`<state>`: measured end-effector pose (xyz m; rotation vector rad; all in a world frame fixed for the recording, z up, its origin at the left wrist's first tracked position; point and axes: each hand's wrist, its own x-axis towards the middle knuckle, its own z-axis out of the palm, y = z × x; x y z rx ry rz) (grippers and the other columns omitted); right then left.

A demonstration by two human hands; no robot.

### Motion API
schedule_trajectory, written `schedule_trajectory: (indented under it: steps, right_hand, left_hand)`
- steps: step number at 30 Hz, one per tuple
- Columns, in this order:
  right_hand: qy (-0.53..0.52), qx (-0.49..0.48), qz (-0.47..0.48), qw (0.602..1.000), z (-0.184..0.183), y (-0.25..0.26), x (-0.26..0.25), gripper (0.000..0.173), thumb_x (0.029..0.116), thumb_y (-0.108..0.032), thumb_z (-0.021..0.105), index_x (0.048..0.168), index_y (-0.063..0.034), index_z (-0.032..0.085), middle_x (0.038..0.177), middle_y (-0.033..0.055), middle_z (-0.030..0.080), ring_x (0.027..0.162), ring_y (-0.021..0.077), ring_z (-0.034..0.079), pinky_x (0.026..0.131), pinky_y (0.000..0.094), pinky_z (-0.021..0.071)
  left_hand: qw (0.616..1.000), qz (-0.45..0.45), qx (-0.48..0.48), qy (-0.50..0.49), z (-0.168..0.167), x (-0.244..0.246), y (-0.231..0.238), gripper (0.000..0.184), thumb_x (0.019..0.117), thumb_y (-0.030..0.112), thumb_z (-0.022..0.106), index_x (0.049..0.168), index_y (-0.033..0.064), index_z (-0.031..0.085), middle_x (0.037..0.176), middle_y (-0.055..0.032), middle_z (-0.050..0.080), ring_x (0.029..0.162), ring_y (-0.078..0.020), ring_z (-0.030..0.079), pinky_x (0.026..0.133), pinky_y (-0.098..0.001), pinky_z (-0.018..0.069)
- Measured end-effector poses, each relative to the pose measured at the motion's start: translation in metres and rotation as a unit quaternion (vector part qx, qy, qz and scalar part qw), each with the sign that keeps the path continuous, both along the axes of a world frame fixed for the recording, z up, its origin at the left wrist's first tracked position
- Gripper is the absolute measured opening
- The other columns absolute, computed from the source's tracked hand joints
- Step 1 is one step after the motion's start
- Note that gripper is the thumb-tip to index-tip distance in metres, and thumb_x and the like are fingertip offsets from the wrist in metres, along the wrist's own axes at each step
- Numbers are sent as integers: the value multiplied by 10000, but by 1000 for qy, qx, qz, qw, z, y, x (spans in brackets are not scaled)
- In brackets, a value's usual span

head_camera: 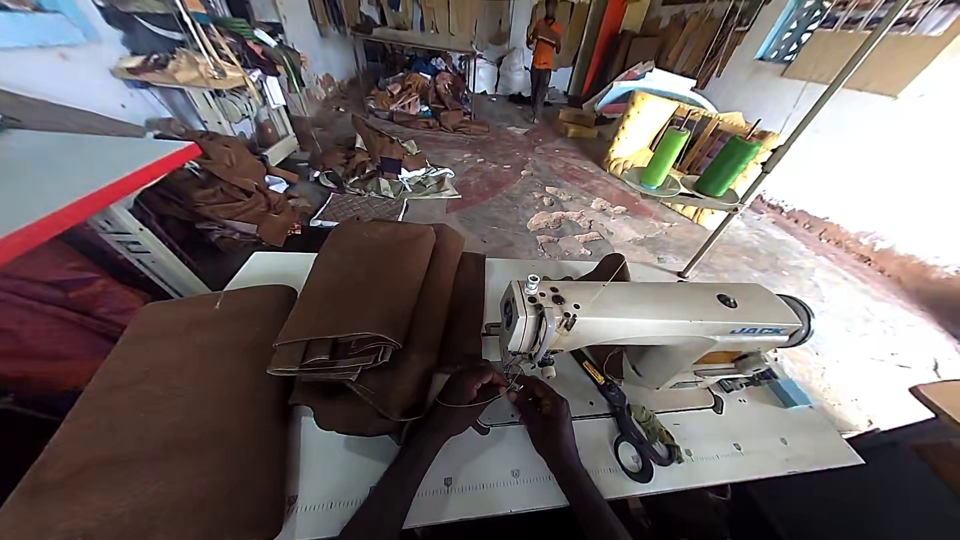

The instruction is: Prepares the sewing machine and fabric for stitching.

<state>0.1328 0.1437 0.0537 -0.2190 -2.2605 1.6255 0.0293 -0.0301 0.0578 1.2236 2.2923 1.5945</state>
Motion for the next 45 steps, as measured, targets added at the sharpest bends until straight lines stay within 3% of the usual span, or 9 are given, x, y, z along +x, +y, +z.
schedule_trajectory:
  steps: [6,15,31,37,39,42,45]
  right_hand:
    - [29,7,-14,999,-1,-2,-3,157,977,-255,689,1052,-174,800,897,-11,721,604,112,622,559,296,558]
    - [15,53,-38,998,-4,-3,-4,164,985,-266,662,995,-153,780,855,-31,715,623,91,625,593,297,556]
    - [3,65,-48,997,-2,-5,-1,154,981,-260,657,962,-158,772,816,-42,700,593,96,606,570,311,542]
    - [14,11,-68,998,0,-5,1,137,989,-196,653,982,-96,746,748,7,686,544,128,605,534,311,548]
    - [21,-3,-67,998,1,-6,2,158,1004,-204,635,1010,-86,741,746,20,683,540,140,607,528,315,549]
    - [16,29,-37,999,0,-4,1,232,989,-273,664,1166,-146,744,828,-11,697,589,128,611,557,324,553]
    - [17,60,-35,997,1,-5,1,152,964,-286,695,1036,-190,788,888,-42,707,621,99,611,578,315,552]
  left_hand:
    - [1000,-6,-18,-12,0,0,0,116,981,217,694,992,118,752,972,16,681,917,-77,652,860,-276,566]
    - [999,-13,-13,-26,-2,0,-1,210,973,338,703,965,133,750,926,30,676,829,-65,643,773,-258,570]
    - [1000,3,-6,-14,2,3,-1,139,956,254,709,928,121,738,913,29,662,781,-57,621,725,-238,557]
    - [1000,8,-8,-4,4,3,-2,112,948,227,716,931,118,734,918,24,654,772,-60,612,710,-242,552]
    - [1000,8,-5,-6,4,3,-2,107,947,223,718,928,119,732,914,22,652,768,-62,615,707,-241,556]
    - [1000,10,5,-3,3,4,-1,106,936,217,730,927,112,731,923,16,655,785,-67,623,722,-247,565]
    - [1000,7,5,-7,4,4,-1,105,935,213,737,931,108,733,923,13,660,788,-64,630,725,-245,572]
